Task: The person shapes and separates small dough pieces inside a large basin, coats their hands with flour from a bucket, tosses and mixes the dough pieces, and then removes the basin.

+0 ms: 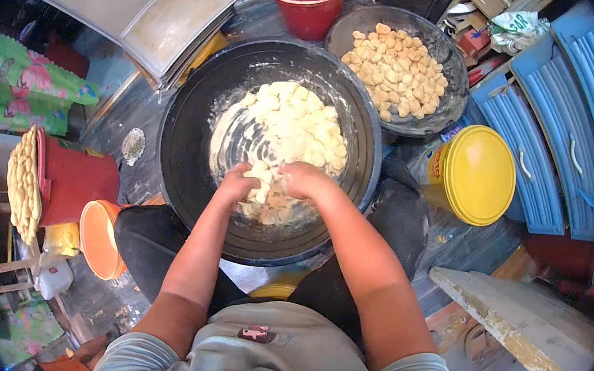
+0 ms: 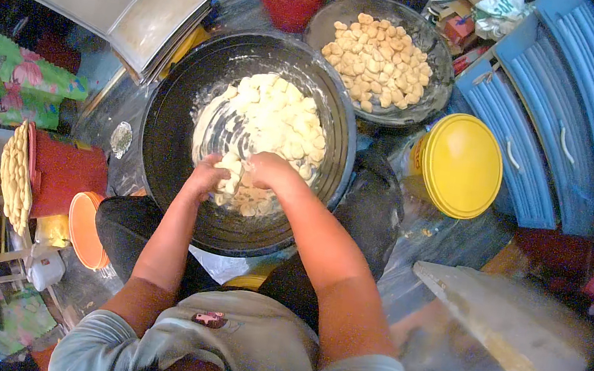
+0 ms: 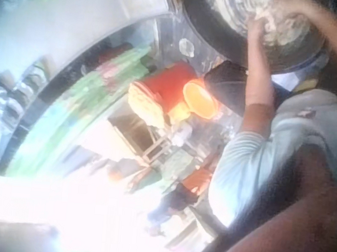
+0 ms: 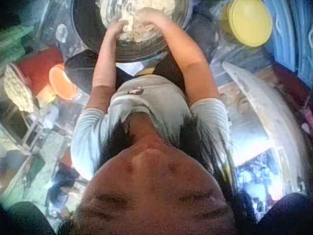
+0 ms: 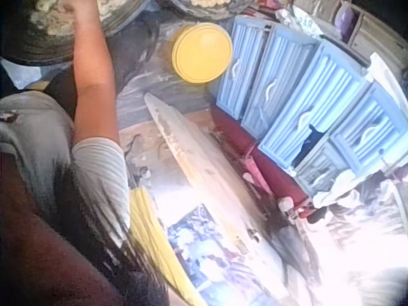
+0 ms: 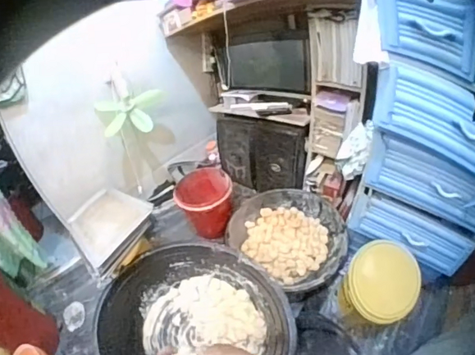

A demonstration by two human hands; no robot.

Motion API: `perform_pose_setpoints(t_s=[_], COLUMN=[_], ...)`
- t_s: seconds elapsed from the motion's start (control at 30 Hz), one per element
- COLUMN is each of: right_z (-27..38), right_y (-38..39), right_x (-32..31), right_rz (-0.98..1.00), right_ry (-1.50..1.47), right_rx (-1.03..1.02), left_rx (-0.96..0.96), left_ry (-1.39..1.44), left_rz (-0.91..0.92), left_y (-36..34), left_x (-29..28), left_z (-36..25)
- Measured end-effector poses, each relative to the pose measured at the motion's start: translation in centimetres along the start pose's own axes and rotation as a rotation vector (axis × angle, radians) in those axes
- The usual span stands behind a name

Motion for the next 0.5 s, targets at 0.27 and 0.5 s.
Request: perform_pose_setpoints(t_s=[0.27,0.5], right_z=[-5.5,-7.7], right_y=[8.3,12.4], right_x=[-15.0,-17.6], right_rz=[-0.904,-1.079], right_ry=[0.049,-0.155], right_rx=[0.473,0.452], left_rx=[0.38,0.608], left_ry=[-0.098,0.172], left_rz=[0.244,0.428], left_y=[0.7,-1.5], left_x=[12.2,17.6], left_z=[-18.0,-24.2])
Point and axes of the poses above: each hand's wrist, its own y-axis away from the middle knuckle, its own x-axis out of the palm, z = x × y, the point moved 4 cm from there along -y, towards the middle knuckle, and after that the axes turned 11 degrees about y, right-handed, at the moved point
